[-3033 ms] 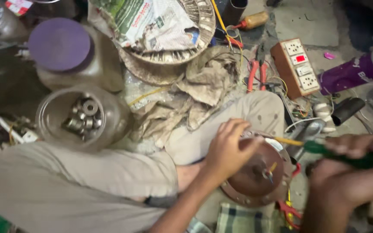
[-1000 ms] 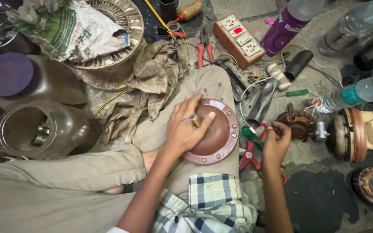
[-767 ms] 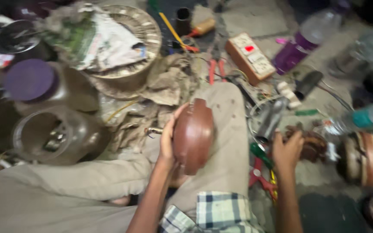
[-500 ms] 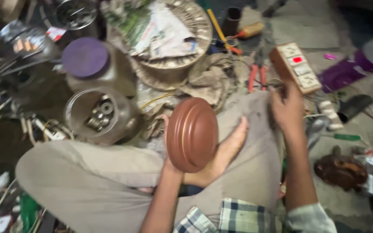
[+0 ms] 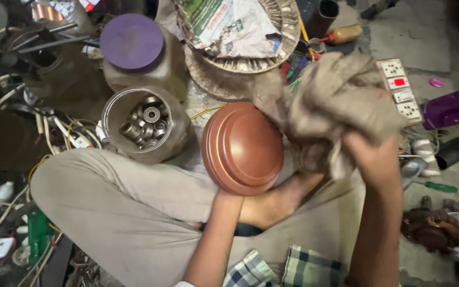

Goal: The person sits on the floor and uses a screwdriver to tighten screws on a brown circular electrical component. They then wipe the component with a cloth and place it on the floor.

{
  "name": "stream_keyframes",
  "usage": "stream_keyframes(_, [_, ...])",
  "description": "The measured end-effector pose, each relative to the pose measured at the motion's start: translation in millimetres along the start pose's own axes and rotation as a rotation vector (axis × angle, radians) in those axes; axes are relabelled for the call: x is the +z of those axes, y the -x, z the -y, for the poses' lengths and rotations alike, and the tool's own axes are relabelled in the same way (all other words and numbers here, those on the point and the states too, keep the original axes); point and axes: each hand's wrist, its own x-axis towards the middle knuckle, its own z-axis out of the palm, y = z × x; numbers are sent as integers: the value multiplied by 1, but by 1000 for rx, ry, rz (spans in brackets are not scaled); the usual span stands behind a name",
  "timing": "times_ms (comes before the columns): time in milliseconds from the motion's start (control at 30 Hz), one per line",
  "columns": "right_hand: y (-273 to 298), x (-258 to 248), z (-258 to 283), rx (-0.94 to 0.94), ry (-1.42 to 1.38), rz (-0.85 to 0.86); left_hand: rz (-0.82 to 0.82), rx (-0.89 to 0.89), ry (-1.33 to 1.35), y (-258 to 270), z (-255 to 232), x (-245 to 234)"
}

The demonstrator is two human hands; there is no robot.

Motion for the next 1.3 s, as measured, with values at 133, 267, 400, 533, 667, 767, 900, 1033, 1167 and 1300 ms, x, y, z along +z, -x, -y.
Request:
stream_keyframes(133, [27,73,40,-274,399,323,-10,17,-1,-3,-3,0])
stream_keyframes(267, [37,108,72,-163,513,358,-43,40,17,-2,-5,-6])
stream_keyframes(400, [34,54,73,-116,199,501,-52,-4,21,-8,1,-9])
stream_keyframes(533, [49,-52,16,-16,-231,-59,-75,-24,20,10,10,-12])
stream_keyframes(667, [75,-151,-125,665,686,-401,-99,-3,32,25,10,-13])
stream_keyframes(767, [118,-146,-242,978,1145,-399,-95,21,37,18,3,-14])
stream_keyframes(900, [127,-153,-259,943,705,-501,-103,43,29,15,-8,-19])
stream_keyframes(1033, [125,-173,-215,831,145,-780,-93,42,29,8,-4,-18])
stream_keyframes(1167, [104,-164,-115,500,-294,-696,-84,27,31,8,4,-16])
stream_keyframes(1300, [85,-84,-41,313,-426,-499,-101,48,29,11,1,-23])
